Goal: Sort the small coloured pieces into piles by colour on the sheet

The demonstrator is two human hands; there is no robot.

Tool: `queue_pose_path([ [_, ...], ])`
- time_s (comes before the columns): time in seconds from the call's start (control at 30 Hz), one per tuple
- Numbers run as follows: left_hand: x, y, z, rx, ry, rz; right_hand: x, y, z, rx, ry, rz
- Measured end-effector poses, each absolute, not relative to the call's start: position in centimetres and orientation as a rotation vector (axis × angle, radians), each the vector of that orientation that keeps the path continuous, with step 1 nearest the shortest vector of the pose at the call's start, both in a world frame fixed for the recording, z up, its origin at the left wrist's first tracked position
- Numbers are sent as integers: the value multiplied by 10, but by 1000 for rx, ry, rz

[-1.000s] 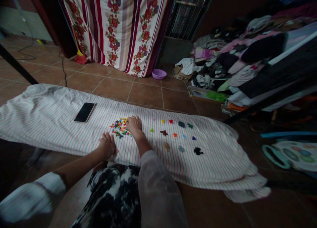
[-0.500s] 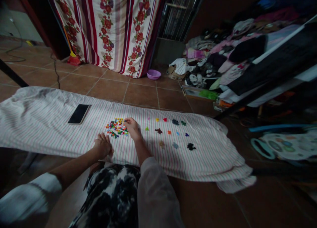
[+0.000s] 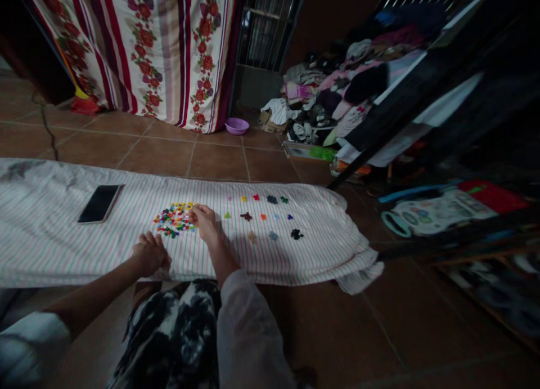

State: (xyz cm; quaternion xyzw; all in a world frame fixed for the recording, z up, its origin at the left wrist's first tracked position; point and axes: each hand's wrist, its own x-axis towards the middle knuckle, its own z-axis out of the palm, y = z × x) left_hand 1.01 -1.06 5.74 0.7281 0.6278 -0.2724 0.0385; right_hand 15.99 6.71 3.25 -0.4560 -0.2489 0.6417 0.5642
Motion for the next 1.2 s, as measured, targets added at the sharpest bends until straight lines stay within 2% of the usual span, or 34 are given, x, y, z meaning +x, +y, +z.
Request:
queue_pose_path([
  [0.67, 1, -9, 54, 2272, 1865, -725, 288, 21, 25, -1099, -491, 1119],
  [1.07, 4, -12, 56, 2305, 1870, -820, 297, 19, 17, -1138, -547, 1062],
  [1.2, 0, -10, 50, 2326, 1898, -709, 308, 20, 17, -1184, -533, 1016],
])
